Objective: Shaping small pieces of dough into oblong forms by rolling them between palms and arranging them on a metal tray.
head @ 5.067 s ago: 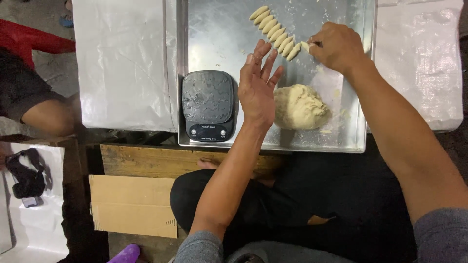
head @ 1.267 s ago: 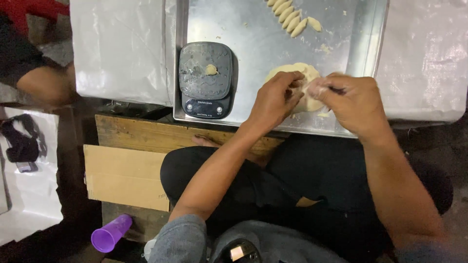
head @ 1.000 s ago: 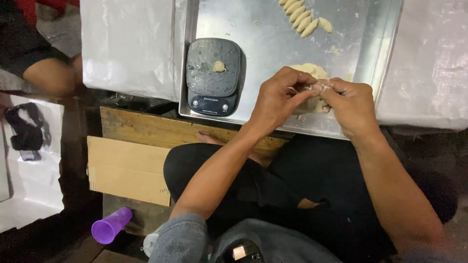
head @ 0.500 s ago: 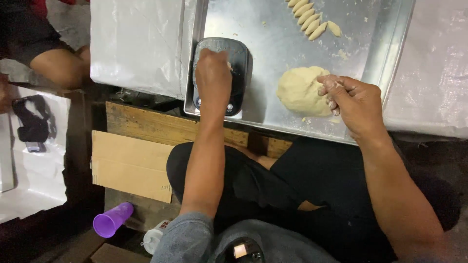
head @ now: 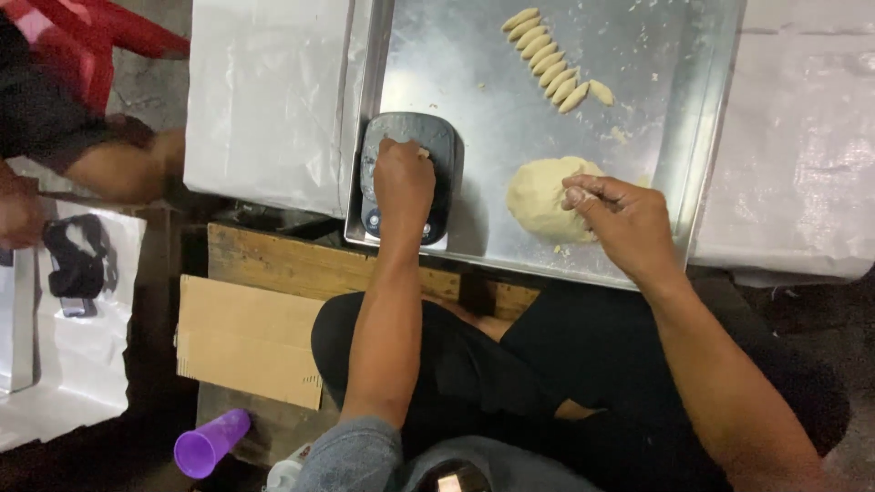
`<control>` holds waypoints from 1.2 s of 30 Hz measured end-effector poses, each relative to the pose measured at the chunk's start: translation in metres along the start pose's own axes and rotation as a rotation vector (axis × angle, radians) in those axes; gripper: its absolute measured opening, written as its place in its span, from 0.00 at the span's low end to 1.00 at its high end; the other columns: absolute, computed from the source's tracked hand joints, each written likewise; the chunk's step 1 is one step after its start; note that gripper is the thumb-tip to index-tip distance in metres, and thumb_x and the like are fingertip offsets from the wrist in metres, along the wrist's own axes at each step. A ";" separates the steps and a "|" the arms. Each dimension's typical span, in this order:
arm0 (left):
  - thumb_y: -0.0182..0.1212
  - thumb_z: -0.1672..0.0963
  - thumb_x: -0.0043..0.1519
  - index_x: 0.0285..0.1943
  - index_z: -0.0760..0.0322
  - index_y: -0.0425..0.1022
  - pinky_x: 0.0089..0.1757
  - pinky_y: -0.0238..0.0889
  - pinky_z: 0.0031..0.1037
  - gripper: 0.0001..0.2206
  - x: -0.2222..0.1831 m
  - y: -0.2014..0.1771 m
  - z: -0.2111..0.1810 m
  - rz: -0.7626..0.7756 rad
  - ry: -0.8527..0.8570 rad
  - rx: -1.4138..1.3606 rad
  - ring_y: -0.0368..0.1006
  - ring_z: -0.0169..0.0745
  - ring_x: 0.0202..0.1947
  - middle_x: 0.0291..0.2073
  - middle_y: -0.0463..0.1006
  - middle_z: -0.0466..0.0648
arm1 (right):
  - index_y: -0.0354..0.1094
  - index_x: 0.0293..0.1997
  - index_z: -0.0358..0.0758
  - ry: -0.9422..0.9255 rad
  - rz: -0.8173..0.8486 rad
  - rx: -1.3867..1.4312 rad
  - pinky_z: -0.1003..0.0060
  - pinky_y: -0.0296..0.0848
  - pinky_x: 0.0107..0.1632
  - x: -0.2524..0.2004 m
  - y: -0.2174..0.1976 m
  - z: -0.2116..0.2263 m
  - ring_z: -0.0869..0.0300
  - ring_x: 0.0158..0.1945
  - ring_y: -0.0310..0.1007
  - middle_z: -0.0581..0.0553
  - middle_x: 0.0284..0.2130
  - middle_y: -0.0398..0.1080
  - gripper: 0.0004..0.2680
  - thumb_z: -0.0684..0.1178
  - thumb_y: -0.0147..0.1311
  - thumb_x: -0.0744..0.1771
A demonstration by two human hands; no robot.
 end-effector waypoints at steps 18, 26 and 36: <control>0.67 0.59 0.59 0.50 0.65 0.82 0.38 0.71 0.25 0.10 -0.040 0.003 -0.113 0.639 -0.189 -1.009 0.75 0.29 0.33 0.32 0.83 0.47 | 0.77 0.51 0.31 -0.086 -0.025 0.135 0.65 0.76 0.37 0.011 0.013 -0.006 0.60 0.36 0.73 0.38 0.37 0.75 0.09 0.35 0.60 0.66; 0.76 0.58 0.56 0.58 0.66 0.80 0.47 0.73 0.27 0.21 -0.047 0.016 -0.114 0.603 -0.080 -1.190 0.73 0.33 0.45 0.45 0.81 0.48 | 0.75 0.51 0.30 0.133 -0.119 0.139 0.62 0.77 0.33 0.016 0.009 -0.004 0.56 0.34 0.78 0.33 0.37 0.74 0.09 0.40 0.64 0.66; 0.70 0.60 0.60 0.53 0.67 0.82 0.47 0.75 0.35 0.13 -0.035 0.012 -0.106 0.491 -0.032 -1.216 0.78 0.46 0.47 0.43 0.81 0.58 | 0.73 0.47 0.29 0.038 -0.134 0.039 0.67 0.72 0.24 0.038 0.018 -0.036 0.56 0.22 0.73 0.34 0.23 0.73 0.07 0.40 0.61 0.67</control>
Point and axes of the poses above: each hand's wrist, its own x-axis towards the middle knuckle, its own y-axis out of the palm, z = x × y, the point moved 2 cm from there along x, towards the middle knuckle
